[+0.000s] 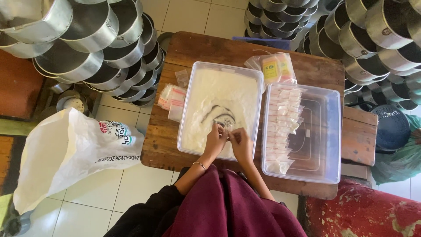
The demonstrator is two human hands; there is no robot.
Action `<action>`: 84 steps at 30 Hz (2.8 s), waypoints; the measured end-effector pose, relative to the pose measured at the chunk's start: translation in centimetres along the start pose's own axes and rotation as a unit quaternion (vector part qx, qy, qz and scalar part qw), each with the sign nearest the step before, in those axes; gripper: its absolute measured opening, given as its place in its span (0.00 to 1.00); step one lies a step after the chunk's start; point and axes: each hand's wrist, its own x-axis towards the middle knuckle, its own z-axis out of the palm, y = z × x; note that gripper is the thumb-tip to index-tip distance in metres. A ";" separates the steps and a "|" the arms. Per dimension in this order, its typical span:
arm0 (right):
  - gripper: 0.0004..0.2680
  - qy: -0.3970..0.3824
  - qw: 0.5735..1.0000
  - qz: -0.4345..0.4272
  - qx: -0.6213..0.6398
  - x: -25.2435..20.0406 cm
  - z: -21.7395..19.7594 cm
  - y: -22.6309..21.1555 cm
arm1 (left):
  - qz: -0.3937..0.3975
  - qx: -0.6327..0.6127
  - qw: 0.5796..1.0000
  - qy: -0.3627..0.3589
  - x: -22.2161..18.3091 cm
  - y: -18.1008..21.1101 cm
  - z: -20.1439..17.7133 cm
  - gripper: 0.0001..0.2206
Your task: The person uses a spoon to transfer white powder into small plastic bags, then places the filled bags into a clear plastic container.
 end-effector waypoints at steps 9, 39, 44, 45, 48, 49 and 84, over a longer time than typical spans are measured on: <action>0.13 -0.029 0.998 -0.009 0.050 0.5 -0.8 1.3 | 0.052 0.079 0.995 -0.023 0.1 3.5 -0.8 0.10; 0.06 0.035 0.980 -0.130 -0.146 -0.8 -0.6 -3.2 | 0.110 0.119 0.985 0.061 -3.4 6.7 -2.4 0.06; 0.05 0.026 0.982 -0.122 -0.141 -0.5 -0.5 -1.7 | 0.107 0.103 0.987 0.065 -3.2 6.2 -2.4 0.08; 0.05 0.021 0.984 -0.116 -0.137 -0.3 -0.4 -1.1 | 0.119 0.105 0.985 0.071 -3.2 6.5 -2.5 0.08; 0.06 -0.006 0.987 -0.104 -0.125 -0.3 0.0 0.0 | 0.116 0.094 0.986 0.071 -2.9 5.7 -2.1 0.06; 0.06 -0.006 0.987 -0.104 -0.125 -0.3 0.0 -0.3 | 0.116 0.094 0.986 0.072 -3.1 6.0 -2.2 0.06; 0.04 0.001 0.979 -0.134 -0.151 -0.6 -0.4 -2.4 | 0.014 0.004 0.996 0.091 -1.7 2.0 -1.6 0.08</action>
